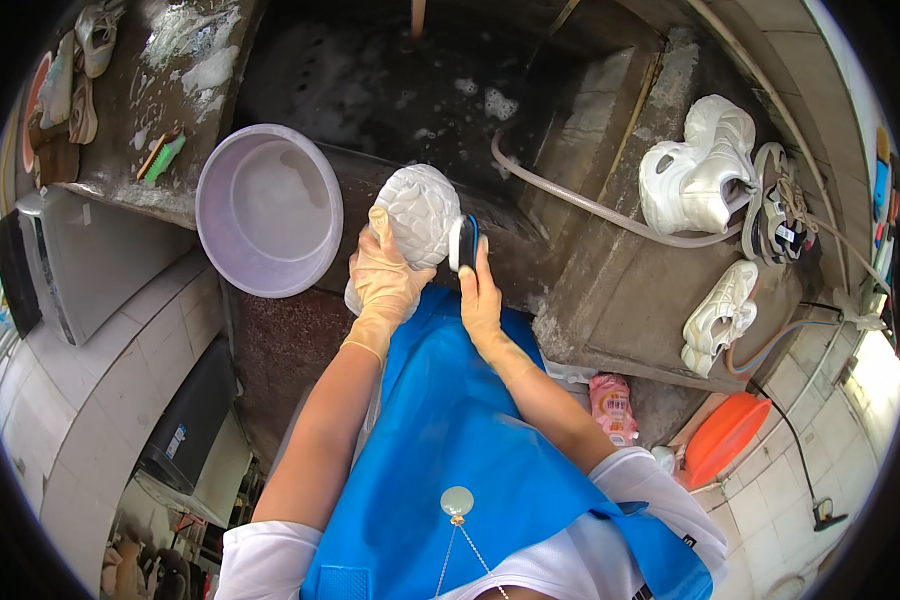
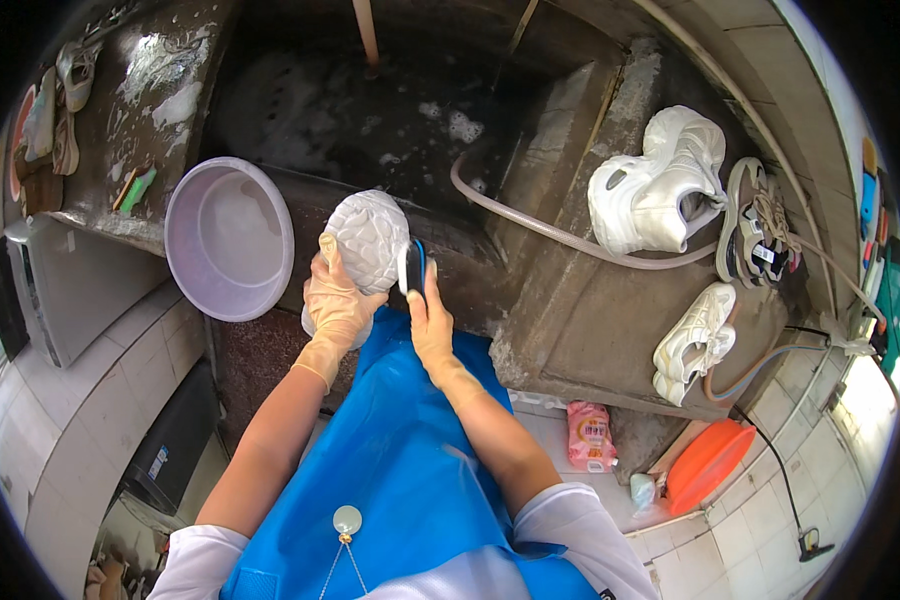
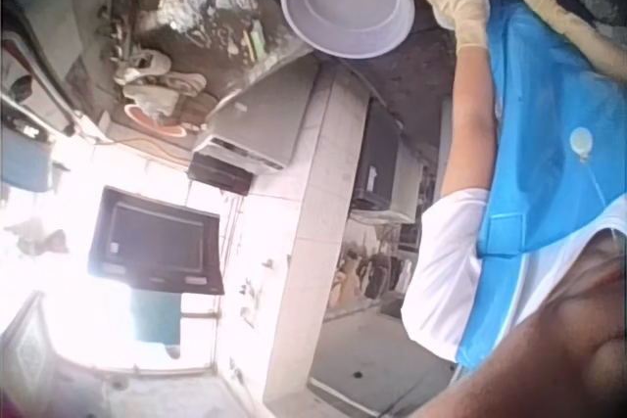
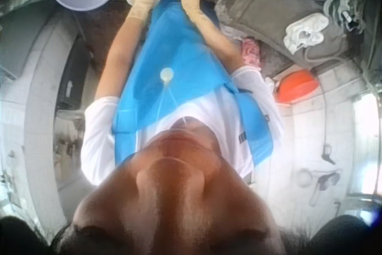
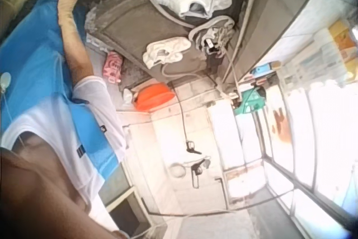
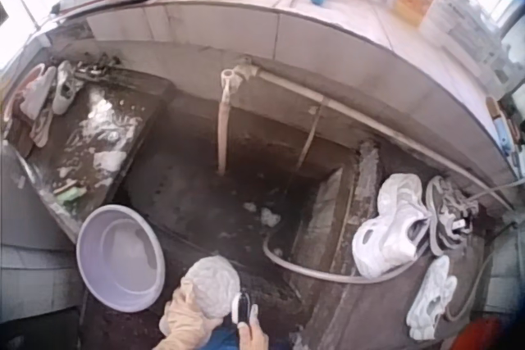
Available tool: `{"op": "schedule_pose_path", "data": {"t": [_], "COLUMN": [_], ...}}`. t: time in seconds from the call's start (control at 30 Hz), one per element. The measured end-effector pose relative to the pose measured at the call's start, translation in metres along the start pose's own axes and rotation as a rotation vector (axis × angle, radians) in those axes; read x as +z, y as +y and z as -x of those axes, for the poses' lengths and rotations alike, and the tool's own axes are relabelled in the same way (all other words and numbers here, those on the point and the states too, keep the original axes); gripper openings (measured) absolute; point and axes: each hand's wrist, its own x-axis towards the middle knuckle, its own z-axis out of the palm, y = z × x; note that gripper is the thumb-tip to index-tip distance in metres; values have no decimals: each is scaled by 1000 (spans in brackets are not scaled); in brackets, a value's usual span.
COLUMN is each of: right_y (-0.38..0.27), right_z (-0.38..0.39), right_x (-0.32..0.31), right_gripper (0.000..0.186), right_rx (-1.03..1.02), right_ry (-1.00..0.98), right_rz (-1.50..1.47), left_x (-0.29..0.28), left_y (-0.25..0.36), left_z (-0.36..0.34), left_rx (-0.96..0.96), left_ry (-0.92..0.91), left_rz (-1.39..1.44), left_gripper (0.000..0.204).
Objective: The person cleans white sneakers at a wash station by scrubbing the soles and sides with a brush and rinsing them with a water hose.
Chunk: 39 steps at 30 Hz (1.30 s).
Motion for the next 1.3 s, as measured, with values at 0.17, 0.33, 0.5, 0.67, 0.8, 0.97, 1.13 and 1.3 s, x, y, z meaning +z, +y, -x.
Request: {"op": "schedule_pose_path", "data": {"t": [0.17, 0.33, 0.5, 0.67, 0.8, 0.97, 1.13, 1.3], "right_y": [-4, -31, 6, -34, 25, -5, -14, 43], "right_z": [-25, -37, 4, -38, 10, -5, -8, 16], "right_x": [-6, 1, -18, 3, -21, -7, -5, -35], "right_gripper": [56, 58, 58, 58, 58, 58, 55, 56], "right_rx": [-19, -11, -136, -218, -316, -270, -289, -231], "right_ry": [-34, -66, -78, -156, -54, -90, -176, -214], "right_rz": [-9, 87, 77, 368, 190, 367, 440, 403], "left_x": [-6, -8, -6, -7, -6, -12, -2, 3], "left_y": [9, 8, 10, 13, 12, 15, 10, 3], "left_z": [-1, 2, 1, -2, 1, -2, -3, 2], "left_rx": [-41, -42, -20, -17, -12, -48, -24, 17], "left_ry": [-35, -13, 7, 8, 50, -21, 8, 101], "left_rz": [-29, -43, -87, -27, -97, -38, -14, -25], "left_gripper": [121, 123, 121, 125, 124, 124, 127, 126]}}
